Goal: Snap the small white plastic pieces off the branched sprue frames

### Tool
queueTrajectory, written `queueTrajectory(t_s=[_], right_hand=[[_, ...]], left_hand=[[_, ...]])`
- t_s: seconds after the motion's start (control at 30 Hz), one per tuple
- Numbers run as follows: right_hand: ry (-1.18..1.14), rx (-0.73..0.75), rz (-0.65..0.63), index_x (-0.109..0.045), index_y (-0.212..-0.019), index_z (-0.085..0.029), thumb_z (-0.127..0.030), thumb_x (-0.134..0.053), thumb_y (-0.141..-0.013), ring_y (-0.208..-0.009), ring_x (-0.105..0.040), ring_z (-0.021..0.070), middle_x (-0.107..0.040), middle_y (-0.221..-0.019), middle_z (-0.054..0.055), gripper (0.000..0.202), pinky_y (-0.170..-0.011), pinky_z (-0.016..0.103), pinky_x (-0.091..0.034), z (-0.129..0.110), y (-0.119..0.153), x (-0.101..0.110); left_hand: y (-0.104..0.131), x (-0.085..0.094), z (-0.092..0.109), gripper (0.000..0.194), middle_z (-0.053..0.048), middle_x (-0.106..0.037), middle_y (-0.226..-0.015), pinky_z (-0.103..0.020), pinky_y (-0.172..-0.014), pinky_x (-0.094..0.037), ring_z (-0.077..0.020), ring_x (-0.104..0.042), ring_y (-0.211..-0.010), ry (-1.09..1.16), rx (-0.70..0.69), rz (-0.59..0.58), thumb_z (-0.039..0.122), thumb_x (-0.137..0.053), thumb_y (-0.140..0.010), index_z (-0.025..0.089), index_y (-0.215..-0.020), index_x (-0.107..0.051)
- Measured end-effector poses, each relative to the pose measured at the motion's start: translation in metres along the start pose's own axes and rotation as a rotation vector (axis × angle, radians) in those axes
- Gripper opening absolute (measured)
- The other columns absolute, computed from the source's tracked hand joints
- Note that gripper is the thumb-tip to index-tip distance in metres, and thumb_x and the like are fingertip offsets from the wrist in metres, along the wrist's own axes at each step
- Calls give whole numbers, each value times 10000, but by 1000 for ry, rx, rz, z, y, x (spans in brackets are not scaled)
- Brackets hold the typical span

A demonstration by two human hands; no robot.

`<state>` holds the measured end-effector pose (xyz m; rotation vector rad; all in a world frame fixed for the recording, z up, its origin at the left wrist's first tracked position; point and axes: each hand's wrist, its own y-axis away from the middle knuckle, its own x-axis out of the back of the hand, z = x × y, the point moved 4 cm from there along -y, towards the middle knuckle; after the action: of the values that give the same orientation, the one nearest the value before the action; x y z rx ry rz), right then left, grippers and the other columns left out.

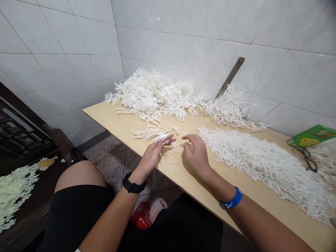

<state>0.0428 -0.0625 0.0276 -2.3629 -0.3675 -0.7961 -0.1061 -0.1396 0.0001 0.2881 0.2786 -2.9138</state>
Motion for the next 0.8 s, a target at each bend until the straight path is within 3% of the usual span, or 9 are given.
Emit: queueTrajectory(t_s=[0.13,0.2,0.3,0.37,0.53,0.63,0.8], right_hand=[[-521,-22,-448,-668,-1027,-164,-432,-512,-941,-740,-576,183,-665,-882,76,322,-669,328,-472,-21,11,-25],[-698,-71,-563,-642,-1036,-156,-524,-576,-896,-702,-561,158,-648,-859,61,399,-634,299,-465,-27,16,-32],[-780,-129,-587,-629,-939,-152,-569,-642,-835,-656,-528,136,-609,-769,29,430,-617,281,-454,-26,16,-35],[-760,-130,-600,-606,-824,-157,-546,-639,-839,-623,-504,125,-570,-697,7,391,-601,270,-442,-25,16,-34],[-626,-72,-620,-532,-666,-176,-432,-568,-902,-589,-483,113,-540,-624,-12,350,-597,256,-417,-31,19,-31],[-650,-45,-656,-533,-640,-174,-423,-536,-932,-612,-525,120,-582,-626,4,384,-628,259,-437,-34,21,-33],[-707,-75,-670,-531,-630,-174,-395,-500,-964,-571,-557,120,-626,-598,15,402,-636,264,-459,-34,24,-34]], left_hand=[[6,-5,5,493,-79,-511,-1488,-435,-1151,-337,-272,-464,-1371,-96,-15,-195,493,-418,-987,242,-1390,-554],[8,-6,7,480,-61,-469,-1521,-419,-1175,-302,-255,-421,-1405,-129,-50,-257,468,-425,-991,254,-1406,-534],[9,-5,8,460,-63,-522,-1480,-401,-1183,-287,-247,-433,-1398,-150,-85,-283,456,-454,-982,247,-1372,-576],[7,-3,6,437,-79,-606,-1395,-399,-1143,-351,-258,-524,-1320,-107,-67,-260,469,-472,-969,232,-1292,-649],[3,2,-2,438,-98,-776,-956,-380,-918,-517,-268,-703,-962,-106,-32,-74,518,-530,-917,161,-1004,-768],[3,4,-3,445,-67,-750,-744,-356,-811,-535,-248,-704,-812,-163,-27,29,522,-521,-914,154,-903,-771],[3,1,-2,368,-33,-678,-593,-355,-801,-529,-244,-697,-774,-128,28,87,480,-563,-892,170,-795,-737]])
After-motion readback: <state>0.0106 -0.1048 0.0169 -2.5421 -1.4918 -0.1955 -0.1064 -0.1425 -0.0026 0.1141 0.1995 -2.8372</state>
